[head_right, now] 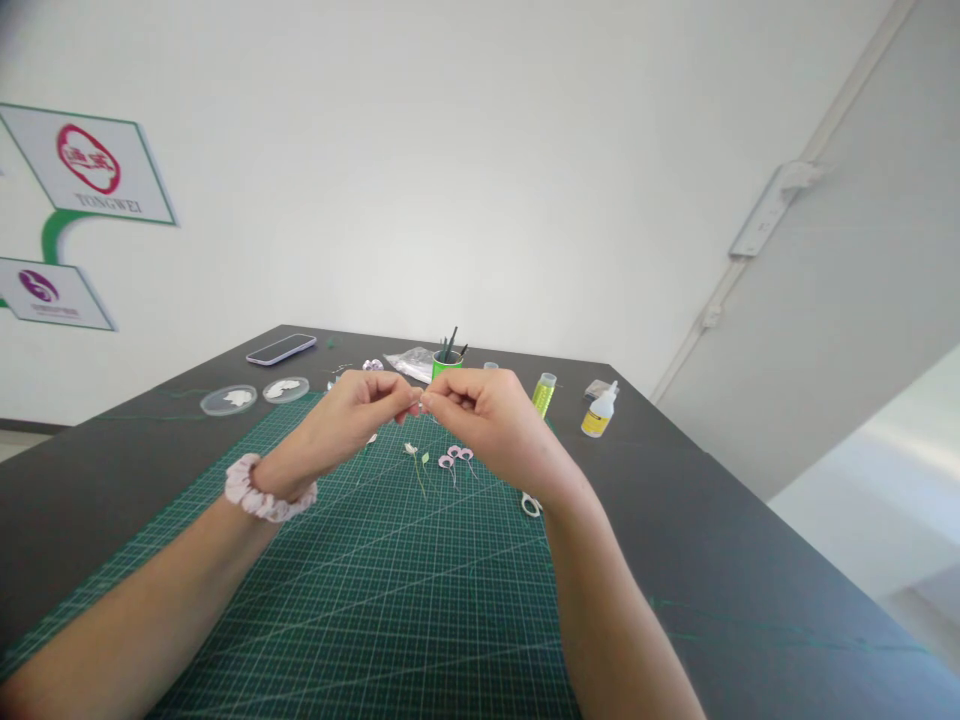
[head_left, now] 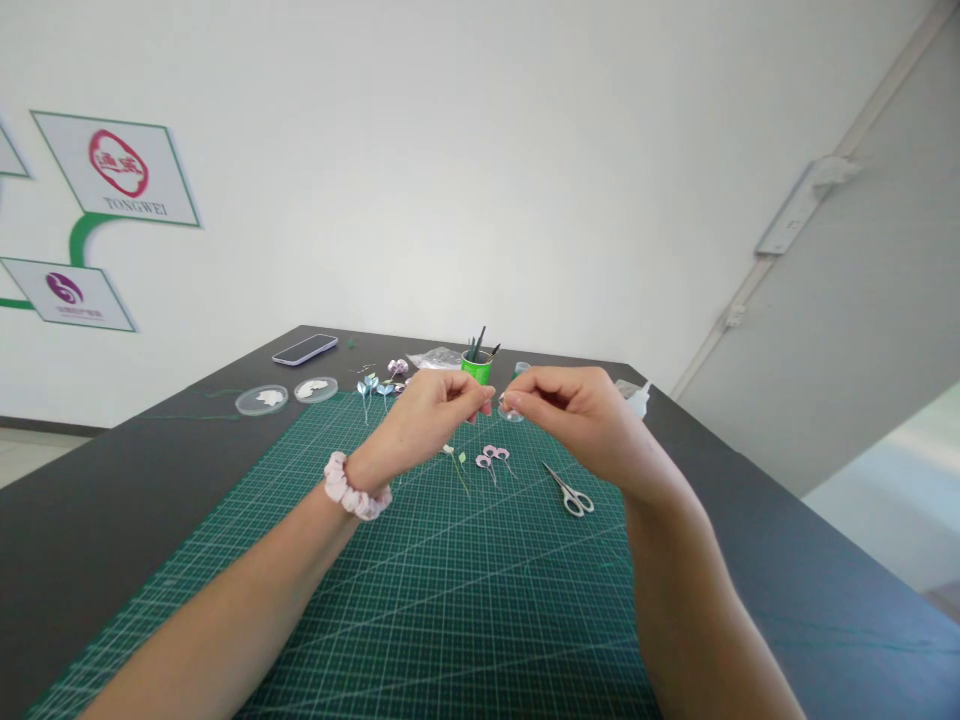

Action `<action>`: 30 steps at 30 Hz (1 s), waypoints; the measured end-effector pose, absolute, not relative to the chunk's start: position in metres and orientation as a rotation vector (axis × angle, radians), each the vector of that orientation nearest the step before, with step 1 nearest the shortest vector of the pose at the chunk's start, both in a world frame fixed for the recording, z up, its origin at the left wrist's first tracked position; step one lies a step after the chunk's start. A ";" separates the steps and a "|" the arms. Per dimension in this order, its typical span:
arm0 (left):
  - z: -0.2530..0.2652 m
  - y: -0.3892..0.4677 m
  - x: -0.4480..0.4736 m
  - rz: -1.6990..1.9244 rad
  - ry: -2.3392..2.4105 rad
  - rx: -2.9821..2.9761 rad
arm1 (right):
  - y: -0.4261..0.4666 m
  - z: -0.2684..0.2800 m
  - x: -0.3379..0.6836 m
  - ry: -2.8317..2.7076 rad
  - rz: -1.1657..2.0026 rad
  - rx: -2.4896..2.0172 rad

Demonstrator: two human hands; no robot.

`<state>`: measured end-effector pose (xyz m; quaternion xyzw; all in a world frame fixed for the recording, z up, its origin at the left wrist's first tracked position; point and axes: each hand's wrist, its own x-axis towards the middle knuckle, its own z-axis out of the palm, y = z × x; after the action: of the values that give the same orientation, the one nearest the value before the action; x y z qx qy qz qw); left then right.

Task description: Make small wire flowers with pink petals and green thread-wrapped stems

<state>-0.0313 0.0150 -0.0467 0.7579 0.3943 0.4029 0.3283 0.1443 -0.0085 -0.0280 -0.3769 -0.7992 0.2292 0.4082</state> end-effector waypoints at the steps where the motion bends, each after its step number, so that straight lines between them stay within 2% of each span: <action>1: -0.046 0.015 -0.031 1.081 1.030 1.978 | -0.010 -0.028 0.144 -2.025 0.557 -0.956; 19: -0.044 0.015 -0.029 1.453 0.916 1.890 | -0.017 -0.030 0.134 -2.176 0.298 -1.068; 30: -0.044 0.014 -0.025 1.366 0.787 1.735 | -0.002 -0.035 0.137 -2.149 0.462 -1.059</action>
<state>-0.0245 0.0136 -0.0437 0.6821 0.3093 0.5369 0.3883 0.1372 -0.0016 -0.0348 -0.4077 -0.8271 0.1777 0.3438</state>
